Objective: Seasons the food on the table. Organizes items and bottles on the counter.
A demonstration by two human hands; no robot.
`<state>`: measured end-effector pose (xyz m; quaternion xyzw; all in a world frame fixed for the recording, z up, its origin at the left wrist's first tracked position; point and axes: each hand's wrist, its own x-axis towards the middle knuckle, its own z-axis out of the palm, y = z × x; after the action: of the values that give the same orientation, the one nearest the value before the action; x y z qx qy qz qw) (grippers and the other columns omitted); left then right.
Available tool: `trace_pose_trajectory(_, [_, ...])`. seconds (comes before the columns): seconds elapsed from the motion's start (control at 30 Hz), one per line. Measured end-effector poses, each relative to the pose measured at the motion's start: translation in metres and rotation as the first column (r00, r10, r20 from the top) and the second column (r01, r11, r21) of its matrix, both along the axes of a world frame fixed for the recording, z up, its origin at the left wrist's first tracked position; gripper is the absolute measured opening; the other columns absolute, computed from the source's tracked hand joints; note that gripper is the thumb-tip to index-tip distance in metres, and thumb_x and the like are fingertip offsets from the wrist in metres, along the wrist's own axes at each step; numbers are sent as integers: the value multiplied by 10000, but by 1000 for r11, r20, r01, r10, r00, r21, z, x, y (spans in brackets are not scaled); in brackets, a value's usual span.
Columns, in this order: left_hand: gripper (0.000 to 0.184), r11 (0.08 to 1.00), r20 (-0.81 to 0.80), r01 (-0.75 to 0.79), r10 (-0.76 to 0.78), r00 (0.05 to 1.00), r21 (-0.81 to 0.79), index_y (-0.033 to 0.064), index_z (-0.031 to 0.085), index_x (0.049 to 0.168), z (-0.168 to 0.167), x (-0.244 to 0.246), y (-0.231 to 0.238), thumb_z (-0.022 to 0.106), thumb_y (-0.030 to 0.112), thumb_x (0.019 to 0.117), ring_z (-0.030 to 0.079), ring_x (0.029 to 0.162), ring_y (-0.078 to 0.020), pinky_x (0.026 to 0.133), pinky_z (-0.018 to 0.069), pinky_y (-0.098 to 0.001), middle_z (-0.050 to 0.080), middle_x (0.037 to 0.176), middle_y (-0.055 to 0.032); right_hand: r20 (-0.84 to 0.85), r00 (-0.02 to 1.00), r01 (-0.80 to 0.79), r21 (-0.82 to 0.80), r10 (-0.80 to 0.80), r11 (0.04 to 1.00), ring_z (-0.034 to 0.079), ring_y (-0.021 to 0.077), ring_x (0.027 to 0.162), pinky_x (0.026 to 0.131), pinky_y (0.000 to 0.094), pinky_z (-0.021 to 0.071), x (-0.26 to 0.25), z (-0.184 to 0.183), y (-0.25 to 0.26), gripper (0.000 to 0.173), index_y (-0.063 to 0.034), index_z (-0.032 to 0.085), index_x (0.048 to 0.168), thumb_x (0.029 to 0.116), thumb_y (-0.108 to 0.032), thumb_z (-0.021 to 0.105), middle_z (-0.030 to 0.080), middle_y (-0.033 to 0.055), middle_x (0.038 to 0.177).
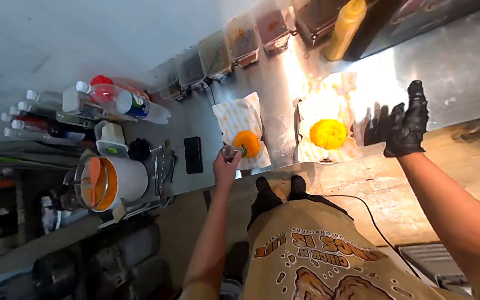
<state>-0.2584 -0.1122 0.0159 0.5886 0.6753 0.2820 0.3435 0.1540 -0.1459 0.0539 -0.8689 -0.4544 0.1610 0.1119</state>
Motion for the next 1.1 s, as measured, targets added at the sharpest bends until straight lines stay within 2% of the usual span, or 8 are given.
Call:
trace_pose_trajectory(0.03, [418,999,58,-33,34,998,-20,0,622,1277,2,1,4,702,289,985,714,1003,-214,924,591,-441,722,1111,-147,-65,992,-73,384,106,920,500,411,1350,1136,293,391,-2,-9,-15,438,303,353,1370,986,93,371,430,455,1418])
trace_pose_trajectory(0.1, [403,987,243,-137,154,958,-89,-31,583,1319,12,0,19,620,253,1036,690,1044,-214,949,567,-419,699,1166,-172,-529,797,475,251,-291,844,489,213,1314,1123,248,360,-54,35,3,406,218,405,1392,997,179,318,468,276,1456])
trace_pose_trajectory(0.2, [631,886,577,-165,413,704,-433,31,456,1463,8,-18,49,325,529,1098,625,1124,-229,965,531,-405,597,1332,-161,-235,763,-274,726,603,630,341,545,1448,1231,390,341,-5,-61,-31,556,354,200,1387,1063,-87,302,230,562,1463])
trace_pose_trajectory(0.3, [718,790,634,-7,498,591,-613,61,417,1478,12,-62,88,256,629,1069,654,1104,-251,951,549,-395,611,1315,-166,-491,713,-13,705,501,709,401,401,1452,1179,347,390,-59,-50,-31,635,245,246,1478,1031,-168,425,269,423,1559])
trace_pose_trajectory(0.5, [520,770,154,20,102,983,-638,33,562,1393,63,-243,168,528,421,1048,622,1166,-314,989,521,-517,629,1293,-193,-614,622,17,631,486,775,460,335,1424,1143,375,456,-127,-52,-30,655,226,192,1497,1035,-131,488,317,373,1557])
trace_pose_trajectory(0.67, [640,882,-546,-96,-197,814,-461,-92,593,1287,74,-369,257,774,392,911,570,1229,-516,1021,425,-719,607,1262,-350,-657,589,40,605,471,795,541,254,1358,1065,344,521,-189,-58,-26,628,151,219,1530,1048,-124,513,395,268,1558])
trace_pose_trajectory(0.97, [562,859,-636,-88,-301,710,-505,-76,627,1267,34,-381,299,792,281,866,575,1238,-505,987,445,-722,607,1301,-330,-582,721,-83,465,375,881,603,228,1255,976,279,540,-296,0,-15,549,239,307,1449,992,-2,492,397,400,1484])
trace_pose_trajectory(1.1, [857,884,-570,-35,-270,776,-467,-32,470,1478,41,-396,302,846,389,834,528,1304,-513,1042,407,-727,549,1395,-336,-580,738,-77,437,346,896,591,282,1261,965,312,539,-316,19,-7,537,245,310,1445,987,20,478,384,423,1479])
